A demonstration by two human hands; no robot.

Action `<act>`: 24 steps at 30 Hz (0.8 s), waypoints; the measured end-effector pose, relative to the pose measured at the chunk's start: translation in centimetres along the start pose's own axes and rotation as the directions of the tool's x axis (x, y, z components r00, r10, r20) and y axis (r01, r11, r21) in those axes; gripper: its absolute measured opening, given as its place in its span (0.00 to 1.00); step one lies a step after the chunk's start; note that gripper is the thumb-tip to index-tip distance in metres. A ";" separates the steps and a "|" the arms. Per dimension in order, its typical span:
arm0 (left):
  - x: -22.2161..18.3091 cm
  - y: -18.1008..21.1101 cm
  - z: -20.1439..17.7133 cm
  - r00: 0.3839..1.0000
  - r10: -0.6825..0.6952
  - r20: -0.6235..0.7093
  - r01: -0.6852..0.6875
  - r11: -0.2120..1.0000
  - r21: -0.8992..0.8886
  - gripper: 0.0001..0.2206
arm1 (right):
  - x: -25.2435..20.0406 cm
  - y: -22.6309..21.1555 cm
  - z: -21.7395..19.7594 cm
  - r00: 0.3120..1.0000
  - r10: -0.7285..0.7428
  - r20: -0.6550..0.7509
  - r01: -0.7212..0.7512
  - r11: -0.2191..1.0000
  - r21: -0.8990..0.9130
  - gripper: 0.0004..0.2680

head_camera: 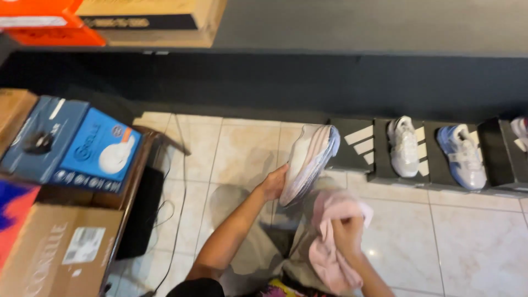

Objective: Cleaning a shoe box and a shoe with a cloth and placing them on a shelf

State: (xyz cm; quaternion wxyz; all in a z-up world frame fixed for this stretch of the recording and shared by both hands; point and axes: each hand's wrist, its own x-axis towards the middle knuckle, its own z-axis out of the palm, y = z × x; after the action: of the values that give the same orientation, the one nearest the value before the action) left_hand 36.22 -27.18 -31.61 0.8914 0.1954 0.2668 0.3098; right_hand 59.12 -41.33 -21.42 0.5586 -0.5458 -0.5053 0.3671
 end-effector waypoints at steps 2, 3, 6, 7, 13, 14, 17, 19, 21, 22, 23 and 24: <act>-3.5 -3.0 2.5 0.962 0.115 -0.248 -0.113 0.993 0.024 0.41 | 0.3 -3.7 2.5 0.977 -0.215 0.014 0.213 0.958 -0.194 0.04; -5.4 -2.2 5.0 0.958 0.098 -0.270 -0.103 0.995 -0.003 0.41 | -0.8 -0.4 3.4 0.982 -0.185 0.033 0.188 0.962 -0.198 0.04; -8.9 -1.8 9.3 0.925 0.211 -0.314 -0.173 0.974 0.147 0.38 | -3.6 6.3 6.2 0.948 -0.226 0.223 0.307 0.833 -0.460 0.06; -10.2 -2.6 8.9 0.937 0.192 -0.291 -0.168 0.980 0.105 0.38 | -4.0 5.9 7.4 0.896 -0.137 0.421 0.307 0.878 -0.368 0.09; -12.5 -2.0 8.2 0.986 0.158 -0.061 -0.162 0.984 -0.073 0.34 | 4.1 14.2 13.1 0.887 -0.176 0.427 0.384 0.795 -0.470 0.23; -12.0 -1.4 8.1 0.987 0.158 -0.011 -0.158 0.983 -0.095 0.34 | 7.0 16.1 13.7 0.907 -0.238 0.347 0.403 0.729 -0.553 0.26; -11.1 -1.1 7.7 0.983 0.142 0.116 -0.120 0.976 -0.181 0.33 | 4.8 3.5 14.5 0.859 -0.303 0.413 0.489 0.723 -0.488 0.20; -10.9 -0.8 7.2 0.971 0.143 0.192 -0.096 0.967 -0.235 0.32 | -0.3 10.8 13.4 0.723 -0.348 0.597 0.610 0.727 -0.316 0.19; -10.7 -0.9 6.7 0.955 0.146 0.259 -0.068 0.955 -0.290 0.32 | -1.9 12.4 12.5 0.545 -0.392 0.741 0.679 0.725 -0.116 0.19; -10.7 -1.2 6.5 0.946 0.147 0.290 -0.050 0.947 -0.317 0.32 | -1.0 10.4 12.2 0.572 -0.414 0.708 0.706 0.688 -0.168 0.19; -10.3 -0.9 6.2 0.933 0.153 0.325 -0.038 0.941 -0.336 0.32 | 0.8 8.3 12.2 0.590 -0.449 0.671 0.736 0.641 -0.218 0.20; -10.0 -0.5 5.8 0.919 0.160 0.359 -0.025 0.935 -0.353 0.32 | 1.7 5.5 12.4 0.587 -0.455 0.670 0.740 0.638 -0.214 0.20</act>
State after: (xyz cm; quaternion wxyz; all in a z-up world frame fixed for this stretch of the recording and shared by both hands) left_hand 33.24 -35.16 -23.73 0.9306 0.1070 0.0203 0.3495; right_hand 48.27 -35.95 -27.83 0.3258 -0.3204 -0.8757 0.1559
